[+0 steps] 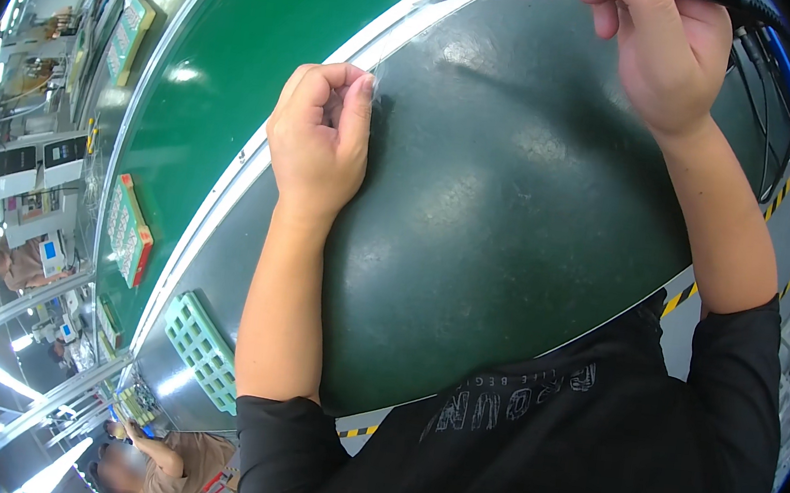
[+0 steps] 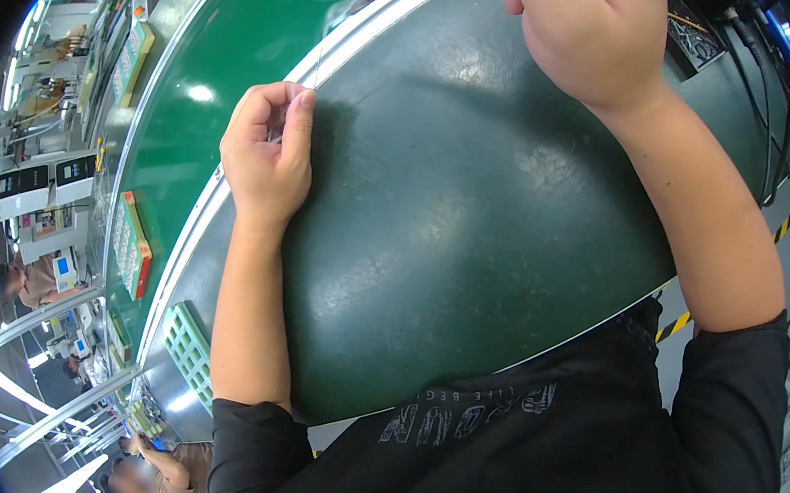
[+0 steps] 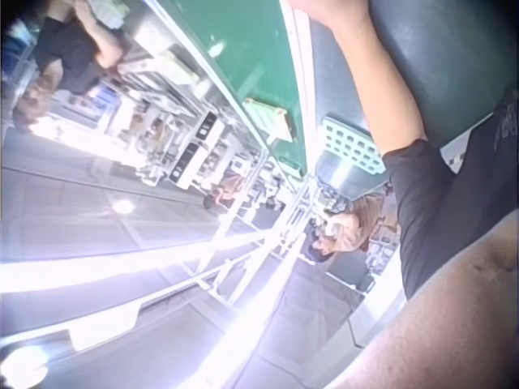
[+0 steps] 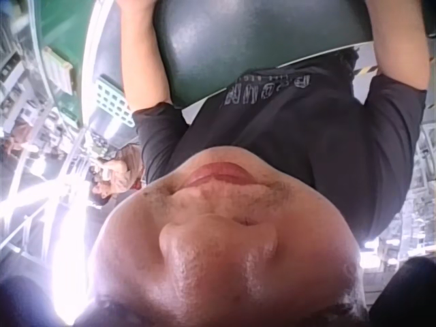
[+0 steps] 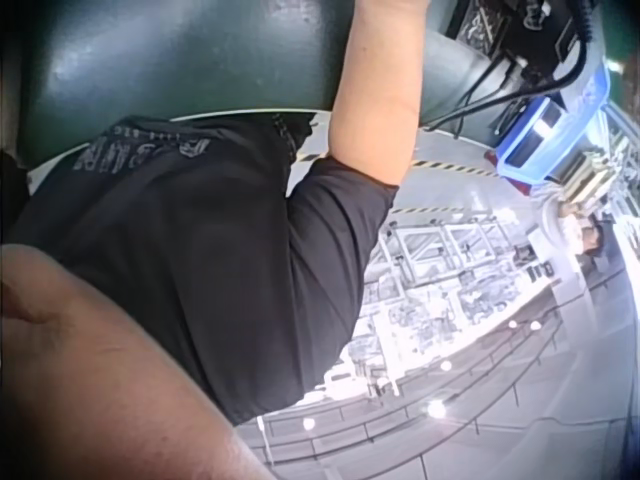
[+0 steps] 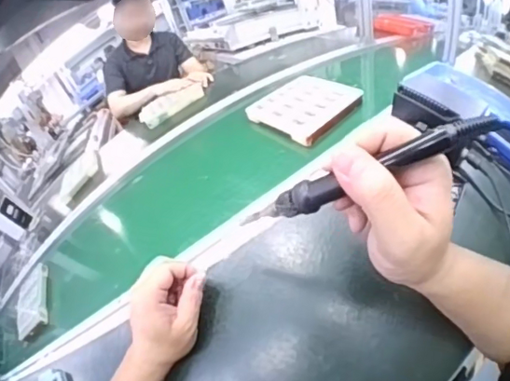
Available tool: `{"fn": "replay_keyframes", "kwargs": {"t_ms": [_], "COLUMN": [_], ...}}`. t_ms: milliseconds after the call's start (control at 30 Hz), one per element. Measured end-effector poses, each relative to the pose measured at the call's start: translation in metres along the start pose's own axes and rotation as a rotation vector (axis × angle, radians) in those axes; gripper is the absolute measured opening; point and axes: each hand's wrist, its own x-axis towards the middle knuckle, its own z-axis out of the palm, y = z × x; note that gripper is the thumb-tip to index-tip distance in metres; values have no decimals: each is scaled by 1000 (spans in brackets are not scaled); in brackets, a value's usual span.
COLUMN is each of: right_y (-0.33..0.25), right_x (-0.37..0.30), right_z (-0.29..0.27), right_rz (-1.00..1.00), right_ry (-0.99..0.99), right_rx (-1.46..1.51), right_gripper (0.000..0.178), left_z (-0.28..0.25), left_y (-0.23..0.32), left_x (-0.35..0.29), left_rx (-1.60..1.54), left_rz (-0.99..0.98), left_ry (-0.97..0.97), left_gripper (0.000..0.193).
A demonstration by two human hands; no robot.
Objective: The recorder is soldering electronic components onto circuit boards at an assembly line in a factory.
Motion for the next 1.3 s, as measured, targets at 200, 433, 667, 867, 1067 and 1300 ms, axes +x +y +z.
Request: {"fn": "replay_keyframes", "kwargs": {"t_ms": [200,433,667,867,1067,1300], "right_y": [-12,-16,-42,-39,-34,-35], "right_x": [10,14,12,9,10,18], "right_z": [0,-1,26,28,31,26], "right_rz": [54,58,125,95,60,-9], "right_ry": [73,151,111,170,104,-40], "right_rx": [-41,127,-1324,-1318,-1301,-1226], "right_gripper": [13,13,15,16,18,25], "left_z": [-17,-29,-44,-53,-59,-64], "left_y": [-13,6,63,77,86,93], "left_x": [10,18,5,-5,-10,-13], "left_rx": [-217,-498,-569,-536,-508,-549], "left_rz": [-276,-270,-184,-103,-68,-65], "left_ry": [80,219,149,48,19,-28], "left_gripper": [10,10,6,9,10,10]}}
